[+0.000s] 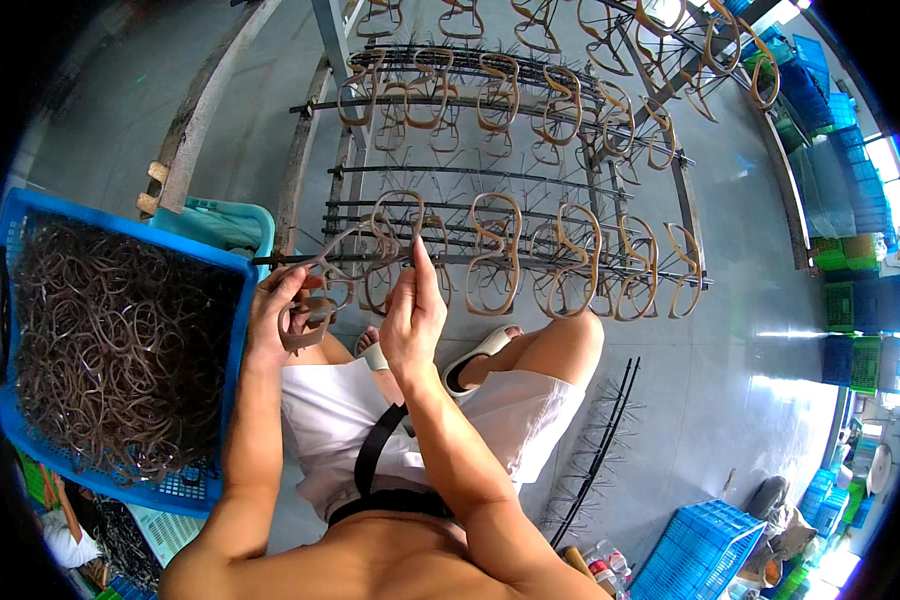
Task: The person repeatedly picks metal hoops from a blue basket and threads them onto horizontal rods of a metal rack. The person works one at a time, placing each hoop onto the rack and occasionally adjusting the rack's position.
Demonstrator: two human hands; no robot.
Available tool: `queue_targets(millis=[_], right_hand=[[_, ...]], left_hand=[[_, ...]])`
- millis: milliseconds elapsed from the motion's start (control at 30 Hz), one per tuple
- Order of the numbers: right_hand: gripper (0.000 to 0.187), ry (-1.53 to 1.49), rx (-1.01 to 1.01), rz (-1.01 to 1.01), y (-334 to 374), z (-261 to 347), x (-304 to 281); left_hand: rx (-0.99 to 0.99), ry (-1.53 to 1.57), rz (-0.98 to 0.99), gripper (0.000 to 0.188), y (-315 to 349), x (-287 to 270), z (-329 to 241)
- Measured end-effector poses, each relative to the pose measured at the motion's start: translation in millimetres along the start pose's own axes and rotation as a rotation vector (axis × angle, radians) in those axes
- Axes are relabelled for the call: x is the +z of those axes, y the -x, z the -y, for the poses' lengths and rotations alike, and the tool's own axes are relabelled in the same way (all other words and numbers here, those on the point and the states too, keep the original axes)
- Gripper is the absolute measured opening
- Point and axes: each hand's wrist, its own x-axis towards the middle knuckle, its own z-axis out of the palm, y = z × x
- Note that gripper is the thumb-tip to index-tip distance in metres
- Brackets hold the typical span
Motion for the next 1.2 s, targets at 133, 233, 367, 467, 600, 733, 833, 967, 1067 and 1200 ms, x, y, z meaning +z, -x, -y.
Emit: queue_targets(millis=[133, 233, 367, 467, 600, 733, 833, 967, 1067, 1200], right_hand=[[0.036, 0.138, -0.078, 0.019, -2, -1, -1], [0.036, 0.19, -0.082, 0.01, -5, 0, -2], [0.036, 0.135, -0.036, -0.041, -4, -3, -1], [0.037, 0.05, -0.033, -0.044, -5, -7, -2], [0.036, 0.182, -0.077, 0.008, -3, -3, -5], [0.035, 0.13, -0.046, 0.001, -5, 3, 0], [0.035, 0.144, -0.046, -0.029, -4, 4, 3], [0.035, 0.241, -0.101, -0.046, -6, -1, 2], [0.034, 0.274, -0.131, -0.071, -9, -6, -1], [0.036, 0.204, -0.034, -0.036, -6, 5, -3]], left_hand=[[0.002, 0.056, 0.031, 0.015, 0, 3, -2], [-0.014, 0.064, 0.02, 0.016, -3, 0, 1], [-0.013, 0.035, -0.024, 0.019, -1, -1, -4], [-0.008, 0.048, -0.027, 0.02, 0, 2, -5], [-0.006, 0.04, 0.025, 0.021, -6, -5, 0], [-0.019, 0.005, 0.04, 0.024, -2, -3, -4], [-0.007, 0.005, 0.046, 0.023, 1, 3, -7], [0.012, -0.013, 0.045, 0.023, 0, 2, -7], [0.004, -0.014, 0.03, 0.023, 1, 5, -10], [0.07, -0.049, 0.013, 0.022, 2, 2, -13]])
